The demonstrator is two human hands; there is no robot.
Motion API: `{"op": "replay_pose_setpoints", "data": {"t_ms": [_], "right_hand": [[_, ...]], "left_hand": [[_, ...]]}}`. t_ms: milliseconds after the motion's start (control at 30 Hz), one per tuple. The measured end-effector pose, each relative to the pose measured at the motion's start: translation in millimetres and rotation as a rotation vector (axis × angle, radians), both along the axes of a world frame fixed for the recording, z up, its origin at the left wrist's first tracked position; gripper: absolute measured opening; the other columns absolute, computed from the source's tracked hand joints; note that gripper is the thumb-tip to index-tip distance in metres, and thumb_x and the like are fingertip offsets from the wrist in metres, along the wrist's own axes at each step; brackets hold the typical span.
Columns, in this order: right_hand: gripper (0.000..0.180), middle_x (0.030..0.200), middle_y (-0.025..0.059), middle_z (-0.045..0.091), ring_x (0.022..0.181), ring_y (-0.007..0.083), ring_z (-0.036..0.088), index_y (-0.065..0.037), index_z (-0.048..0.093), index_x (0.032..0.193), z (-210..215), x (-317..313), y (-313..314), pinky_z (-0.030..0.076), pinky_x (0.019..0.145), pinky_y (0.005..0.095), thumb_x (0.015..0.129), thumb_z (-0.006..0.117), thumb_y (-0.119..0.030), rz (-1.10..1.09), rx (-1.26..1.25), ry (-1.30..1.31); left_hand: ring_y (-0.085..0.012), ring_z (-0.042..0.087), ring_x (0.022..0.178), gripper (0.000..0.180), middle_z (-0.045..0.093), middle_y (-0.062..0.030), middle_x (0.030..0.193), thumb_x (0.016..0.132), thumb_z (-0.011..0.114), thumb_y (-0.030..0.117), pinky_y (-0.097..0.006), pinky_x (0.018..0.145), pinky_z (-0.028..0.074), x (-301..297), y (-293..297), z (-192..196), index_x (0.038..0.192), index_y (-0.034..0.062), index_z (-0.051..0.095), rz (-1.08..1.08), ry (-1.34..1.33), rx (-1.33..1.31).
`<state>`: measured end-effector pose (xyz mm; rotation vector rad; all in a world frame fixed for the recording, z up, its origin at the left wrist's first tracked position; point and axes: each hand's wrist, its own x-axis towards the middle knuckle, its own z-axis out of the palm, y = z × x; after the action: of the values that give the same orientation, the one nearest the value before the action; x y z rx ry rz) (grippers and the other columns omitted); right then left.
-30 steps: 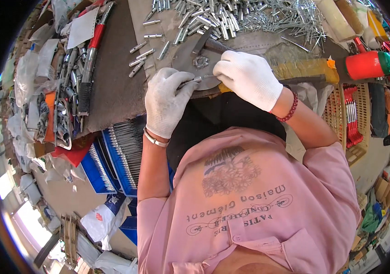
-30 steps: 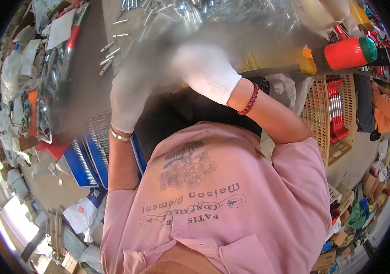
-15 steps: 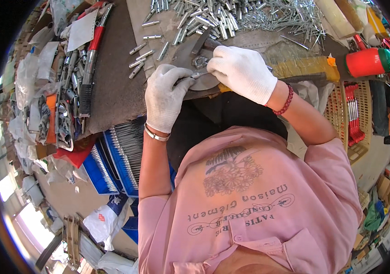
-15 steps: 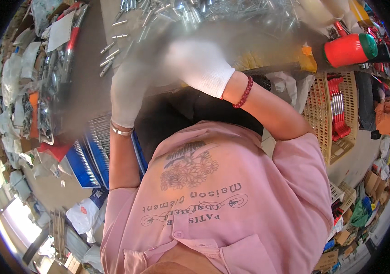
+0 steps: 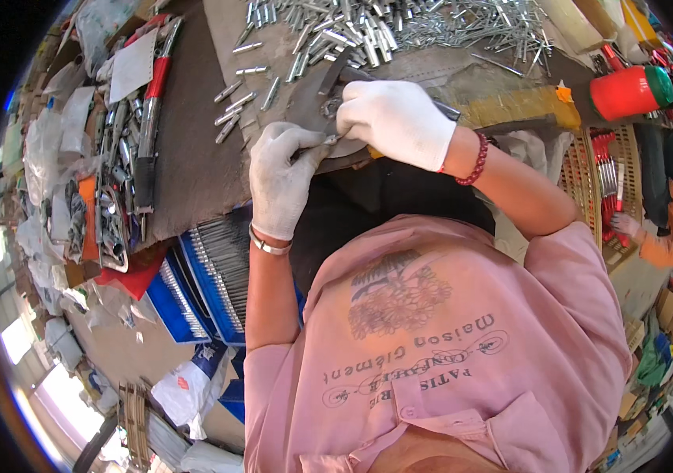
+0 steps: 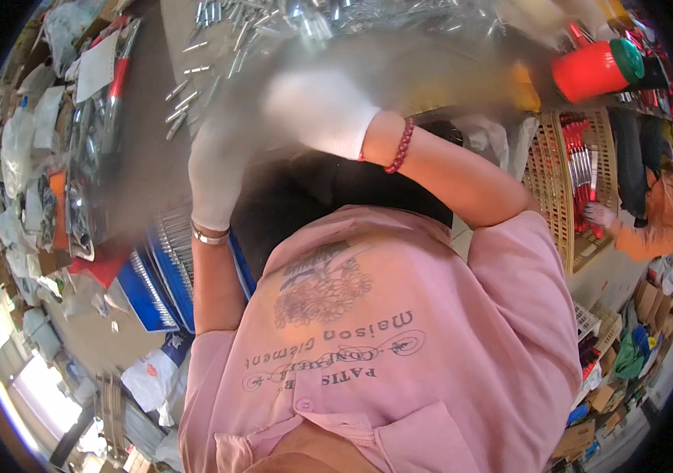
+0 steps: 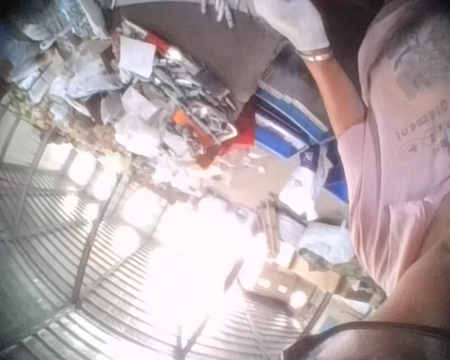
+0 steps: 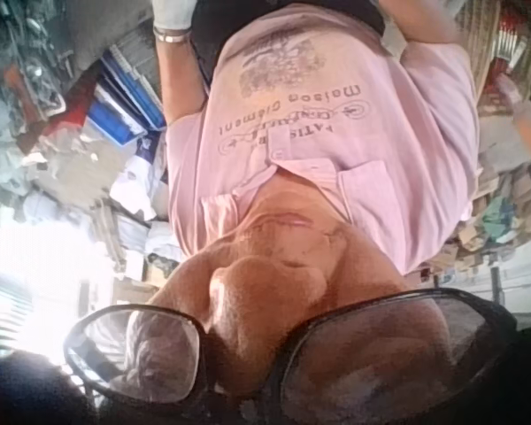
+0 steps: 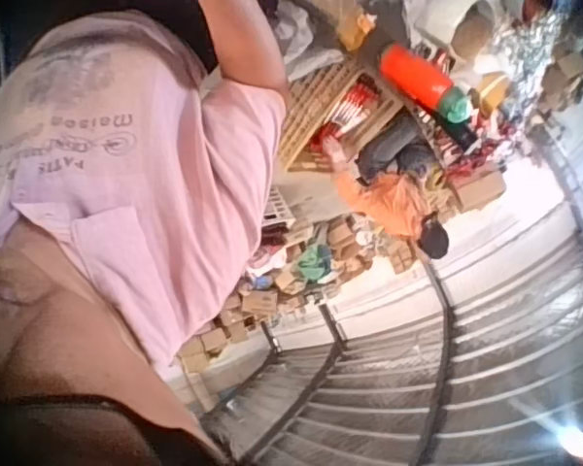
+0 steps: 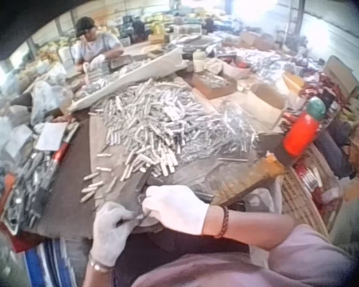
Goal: The recorder is assembling small metal hardware components by hammering a pin into a base plate.
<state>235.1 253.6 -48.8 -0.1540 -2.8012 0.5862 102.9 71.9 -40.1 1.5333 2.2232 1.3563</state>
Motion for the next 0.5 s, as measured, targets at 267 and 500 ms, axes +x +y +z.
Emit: {"op": "replay_pose_setpoints", "data": {"t_ms": [267,500], "right_hand": [[0.008,0.092,0.0035,0.067,0.086,0.0251,0.070,-0.015,0.075,0.090,16.3,24.6,23.0,0.058,0.075,0.0364,0.088,0.076,-0.023,-0.114,0.084,0.061],[0.007,0.093,0.0029,0.069,0.087,0.0260,0.071,-0.017,0.077,0.092,-6.2,63.8,121.1,0.058,0.076,0.0361,0.091,0.072,-0.021,-0.573,0.216,0.084]], "left_hand": [[-0.0267,0.067,0.084,0.016,0.068,-0.0113,0.088,0.076,0.084,-0.003,-0.035,0.075,0.052,1.1,-4.7,8.3,0.089,0.0022,0.075,0.007,-0.046,-0.100],[-0.0263,0.067,0.083,0.017,0.068,-0.0111,0.089,0.077,0.084,-0.003,-0.034,0.074,0.052,1.2,-2.7,9.5,0.090,0.0024,0.076,-0.016,-0.052,-0.074]]}}
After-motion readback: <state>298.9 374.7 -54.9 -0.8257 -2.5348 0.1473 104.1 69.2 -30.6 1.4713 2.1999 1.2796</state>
